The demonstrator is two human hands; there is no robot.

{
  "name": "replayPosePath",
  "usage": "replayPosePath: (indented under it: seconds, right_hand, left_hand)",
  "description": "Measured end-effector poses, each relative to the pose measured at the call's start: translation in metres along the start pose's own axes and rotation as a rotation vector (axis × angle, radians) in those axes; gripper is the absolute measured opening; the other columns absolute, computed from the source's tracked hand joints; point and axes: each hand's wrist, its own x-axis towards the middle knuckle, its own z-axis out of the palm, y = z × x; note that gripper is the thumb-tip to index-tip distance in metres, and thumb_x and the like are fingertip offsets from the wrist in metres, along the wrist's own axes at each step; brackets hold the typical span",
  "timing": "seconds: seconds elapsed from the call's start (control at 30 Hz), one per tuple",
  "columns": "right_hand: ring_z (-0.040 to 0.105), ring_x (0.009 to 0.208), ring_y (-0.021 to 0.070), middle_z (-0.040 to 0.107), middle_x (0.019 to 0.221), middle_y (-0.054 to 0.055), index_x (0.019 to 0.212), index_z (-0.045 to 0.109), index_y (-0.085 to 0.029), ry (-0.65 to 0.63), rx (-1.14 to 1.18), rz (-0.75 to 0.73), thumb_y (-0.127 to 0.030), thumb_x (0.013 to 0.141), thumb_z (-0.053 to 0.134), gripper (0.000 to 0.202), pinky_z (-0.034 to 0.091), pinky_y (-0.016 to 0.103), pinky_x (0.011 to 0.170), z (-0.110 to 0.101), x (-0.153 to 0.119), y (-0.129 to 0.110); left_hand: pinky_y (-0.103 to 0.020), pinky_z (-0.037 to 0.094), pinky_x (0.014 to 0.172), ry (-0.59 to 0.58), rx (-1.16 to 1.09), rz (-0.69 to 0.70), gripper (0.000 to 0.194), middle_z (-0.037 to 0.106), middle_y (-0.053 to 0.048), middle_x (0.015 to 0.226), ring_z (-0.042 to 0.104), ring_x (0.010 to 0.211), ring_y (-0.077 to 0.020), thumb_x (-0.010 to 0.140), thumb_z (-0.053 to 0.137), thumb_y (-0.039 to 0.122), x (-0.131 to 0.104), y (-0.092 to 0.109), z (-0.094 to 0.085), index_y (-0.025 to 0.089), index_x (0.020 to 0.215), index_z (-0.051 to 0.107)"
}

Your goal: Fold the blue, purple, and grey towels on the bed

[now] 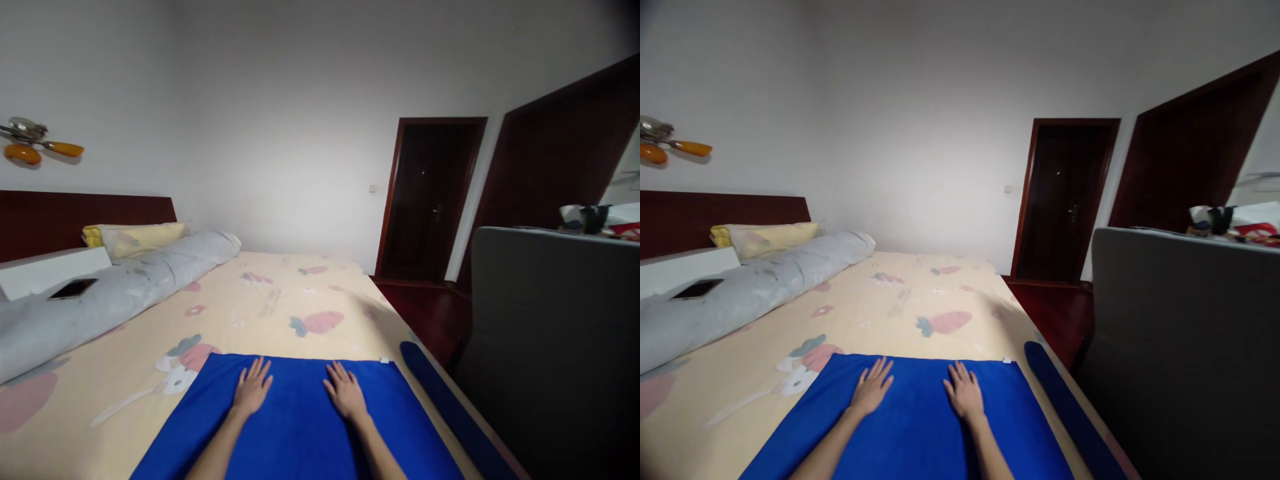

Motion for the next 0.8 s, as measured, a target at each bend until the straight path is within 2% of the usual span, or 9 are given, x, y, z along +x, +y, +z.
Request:
replayPosePath:
  seconds: [0.1,0.17,0.23,0.33,0.47,0.6,0.7,0.8]
  right_hand:
    - [0.021,0.146,0.0233,0.029,0.156,0.010,0.146,0.037,-0.020,0.011,-0.069,0.168,-0.054,0.094,0.028,0.063,0.016,0.048,0.118,-0.014,-0.002,0.061]
    - [0.020,0.146,0.0234,0.029,0.157,0.009,0.147,0.035,-0.021,0.010,-0.108,0.255,-0.054,0.094,0.028,0.063,0.017,0.049,0.117,-0.023,-0.005,0.096]
    - [0.018,0.147,0.0239,0.029,0.157,0.009,0.148,0.033,-0.022,0.015,-0.141,0.322,-0.054,0.093,0.028,0.063,0.017,0.050,0.117,-0.029,-0.009,0.122]
    - [0.019,0.147,0.0247,0.026,0.158,0.011,0.149,0.030,-0.023,0.024,-0.175,0.396,-0.054,0.094,0.026,0.063,0.019,0.050,0.116,-0.030,-0.012,0.142]
    - [0.022,0.146,0.0237,0.026,0.158,0.010,0.150,0.025,-0.026,0.032,-0.200,0.421,-0.054,0.094,0.024,0.063,0.021,0.050,0.115,-0.025,-0.011,0.148]
    - [0.022,0.146,0.0252,0.027,0.157,0.013,0.151,0.022,-0.021,0.069,-0.228,0.422,-0.052,0.094,0.026,0.065,0.020,0.050,0.115,-0.025,-0.011,0.142]
    - [0.017,0.147,0.0294,0.024,0.157,0.019,0.150,0.025,-0.009,0.153,-0.231,0.348,-0.048,0.094,0.029,0.068,0.014,0.052,0.117,-0.028,-0.012,0.118]
    - [0.023,0.145,0.0313,0.030,0.154,0.021,0.146,0.033,-0.004,0.122,-0.078,0.124,-0.046,0.094,0.030,0.067,0.018,0.054,0.116,-0.025,-0.012,0.067]
  left_hand:
    - [-0.053,0.016,0.116,-0.001,0.022,-0.149,0.060,0.020,-0.006,0.160,0.017,0.147,-0.0240,0.095,0.023,0.047,0.003,-0.065,-0.014,0.025,0.151,0.027]
    - [-0.054,0.017,0.115,-0.002,0.029,-0.230,0.061,0.020,-0.007,0.160,0.016,0.147,-0.0249,0.095,0.021,0.048,0.002,-0.101,-0.022,0.023,0.151,0.026]
    - [-0.054,0.016,0.115,-0.001,0.035,-0.289,0.062,0.018,-0.008,0.160,0.016,0.147,-0.0251,0.096,0.018,0.048,-0.001,-0.127,-0.028,0.022,0.152,0.023]
    - [-0.055,0.018,0.115,-0.008,0.043,-0.338,0.064,0.018,-0.008,0.160,0.018,0.147,-0.0255,0.095,0.018,0.050,-0.002,-0.145,-0.031,0.021,0.152,0.021]
    - [-0.057,0.019,0.113,-0.014,0.066,-0.360,0.065,0.018,-0.009,0.160,0.019,0.146,-0.0262,0.095,0.019,0.051,0.000,-0.145,-0.033,0.021,0.152,0.021]
    - [-0.063,0.013,0.112,0.012,0.113,-0.367,0.063,0.024,-0.017,0.157,0.020,0.145,-0.0324,0.093,0.026,0.043,0.001,-0.130,-0.040,0.014,0.149,0.031]
    - [-0.062,0.007,0.113,0.058,0.141,-0.279,0.060,0.022,-0.019,0.157,0.015,0.147,-0.0304,0.093,0.024,0.031,-0.002,-0.102,-0.040,0.010,0.149,0.030]
    - [-0.054,0.011,0.116,0.034,0.118,-0.105,0.060,0.020,-0.013,0.159,0.015,0.147,-0.0244,0.094,0.022,0.031,-0.011,-0.051,-0.030,0.011,0.150,0.026]
